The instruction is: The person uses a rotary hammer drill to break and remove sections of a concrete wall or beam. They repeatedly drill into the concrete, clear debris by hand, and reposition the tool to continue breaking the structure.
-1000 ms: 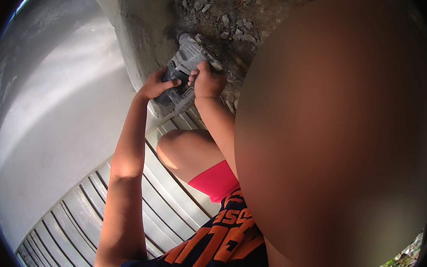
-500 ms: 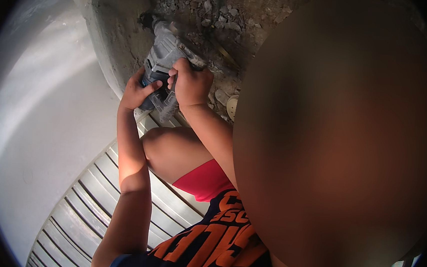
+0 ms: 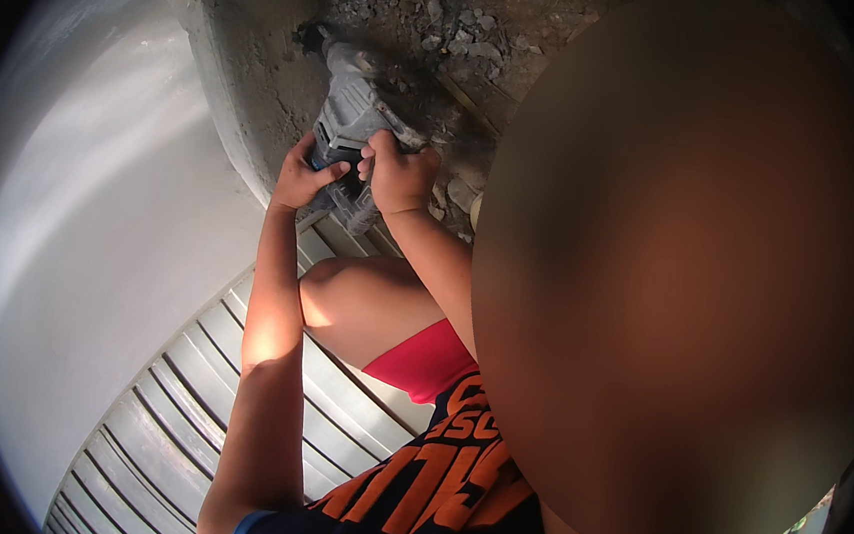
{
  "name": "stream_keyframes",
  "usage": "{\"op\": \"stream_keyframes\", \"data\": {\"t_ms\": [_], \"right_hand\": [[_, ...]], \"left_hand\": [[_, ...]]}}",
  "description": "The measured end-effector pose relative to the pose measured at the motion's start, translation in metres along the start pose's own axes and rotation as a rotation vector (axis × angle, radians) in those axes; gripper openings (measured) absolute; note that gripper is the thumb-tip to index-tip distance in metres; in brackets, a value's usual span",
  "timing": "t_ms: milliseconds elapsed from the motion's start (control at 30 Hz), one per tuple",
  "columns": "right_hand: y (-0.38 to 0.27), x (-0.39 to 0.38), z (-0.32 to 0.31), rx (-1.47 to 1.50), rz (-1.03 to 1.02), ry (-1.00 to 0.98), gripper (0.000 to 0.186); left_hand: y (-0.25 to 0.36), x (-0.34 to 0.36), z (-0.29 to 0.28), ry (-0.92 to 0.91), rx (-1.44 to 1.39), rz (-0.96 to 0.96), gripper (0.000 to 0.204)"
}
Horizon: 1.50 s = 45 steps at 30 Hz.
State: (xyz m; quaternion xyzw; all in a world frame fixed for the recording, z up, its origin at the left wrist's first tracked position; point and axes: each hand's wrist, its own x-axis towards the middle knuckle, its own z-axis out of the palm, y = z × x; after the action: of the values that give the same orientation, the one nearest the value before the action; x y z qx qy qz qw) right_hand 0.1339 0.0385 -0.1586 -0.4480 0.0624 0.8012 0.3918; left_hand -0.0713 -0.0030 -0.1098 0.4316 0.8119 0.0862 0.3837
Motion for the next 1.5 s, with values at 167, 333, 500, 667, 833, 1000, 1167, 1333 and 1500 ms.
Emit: {"op": "stream_keyframes", "data": {"t_ms": [167, 333, 500, 667, 833, 1000, 1167, 1333, 1500], "right_hand": [[0.042, -0.003, -0.004, -0.039, 0.065, 0.115, 0.014], [0.087, -0.020, -0.011, 0.009, 0.268, 0.269, 0.013], [0.103, -0.006, 0.002, 0.144, 0.340, 0.216, 0.013], [0.098, 0.011, 0.029, 0.203, 0.356, 0.165, 0.012], [0.080, 0.025, -0.004, 0.192, 0.362, 0.076, 0.017], [0.047, 0.034, -0.046, 0.294, 0.422, 0.067, 0.017], [0.016, 0.027, -0.065, 0.291, 0.420, 0.002, 0.013], [-0.001, 0.009, -0.111, 0.296, 0.399, -0.005, 0.014], [0.020, -0.025, -0.117, 0.436, 0.476, 0.075, 0.015]], "left_hand": [[-0.017, -0.013, -0.020, -0.025, 0.220, -0.098, 0.084], [-0.045, -0.029, -0.028, -0.034, 0.275, -0.072, 0.085], [-0.052, -0.013, -0.054, -0.040, 0.334, -0.085, 0.087], [-0.058, 0.008, -0.071, -0.032, 0.393, -0.113, 0.087], [-0.024, 0.008, -0.045, -0.073, 0.465, -0.136, 0.095], [0.021, 0.018, -0.017, -0.254, 0.481, -0.200, 0.102], [0.031, 0.029, -0.003, -0.446, 0.529, -0.303, 0.104], [0.056, -0.002, 0.039, -0.428, 0.483, -0.247, 0.103], [0.076, -0.020, 0.030, -0.501, 0.585, -0.298, 0.107]]}}
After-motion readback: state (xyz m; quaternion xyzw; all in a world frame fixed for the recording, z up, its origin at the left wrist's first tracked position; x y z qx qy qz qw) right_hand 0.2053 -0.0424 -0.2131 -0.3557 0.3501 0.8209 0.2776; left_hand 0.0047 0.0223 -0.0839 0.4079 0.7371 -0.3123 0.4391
